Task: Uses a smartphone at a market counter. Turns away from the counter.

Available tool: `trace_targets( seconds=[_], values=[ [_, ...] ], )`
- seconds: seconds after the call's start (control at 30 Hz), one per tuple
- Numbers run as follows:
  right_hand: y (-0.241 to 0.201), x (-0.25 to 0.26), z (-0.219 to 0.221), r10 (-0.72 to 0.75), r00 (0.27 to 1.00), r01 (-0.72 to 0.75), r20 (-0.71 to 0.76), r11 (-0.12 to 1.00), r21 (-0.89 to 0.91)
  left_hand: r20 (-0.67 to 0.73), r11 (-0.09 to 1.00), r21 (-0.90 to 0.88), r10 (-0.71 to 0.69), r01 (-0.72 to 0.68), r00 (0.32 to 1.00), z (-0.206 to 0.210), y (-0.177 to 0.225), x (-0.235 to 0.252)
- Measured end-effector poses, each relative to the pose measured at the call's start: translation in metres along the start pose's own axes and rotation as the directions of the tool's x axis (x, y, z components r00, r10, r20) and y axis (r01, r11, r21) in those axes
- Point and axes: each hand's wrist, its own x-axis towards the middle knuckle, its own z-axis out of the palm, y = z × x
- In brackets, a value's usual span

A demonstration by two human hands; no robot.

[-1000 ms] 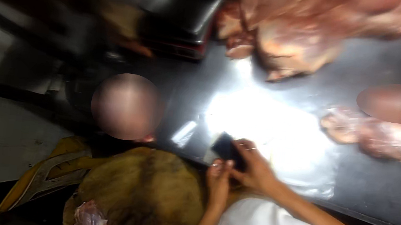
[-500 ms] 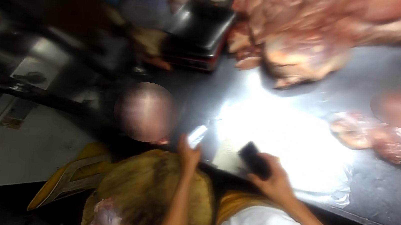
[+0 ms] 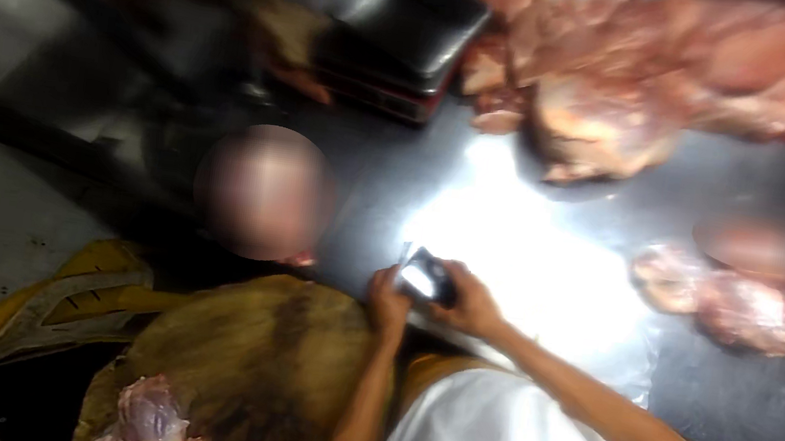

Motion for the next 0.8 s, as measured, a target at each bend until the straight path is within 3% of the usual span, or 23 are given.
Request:
trace_targets(
  seconds=[0.17,0.4,0.8],
  values=[
    [0.003,0.033,0.023,-0.004,0.989,0.024,0.151,0.991,-0.132,-0.015,0.980,-0.187,-0.071,0.067,0.997,0.001,-0.017,-0.016],
    [0.022,0.036,0.043,-0.132,0.986,0.156,0.106,0.950,-0.271,-0.042,0.971,-0.208,-0.132,0.120,0.990,0.002,-0.028,-0.020],
    [0.071,-0.004,0.009,-0.171,0.980,0.189,0.103,0.963,-0.192,-0.152,0.994,-0.111,0.002,-0.019,0.988,0.024,-0.040,-0.022]
  ],
)
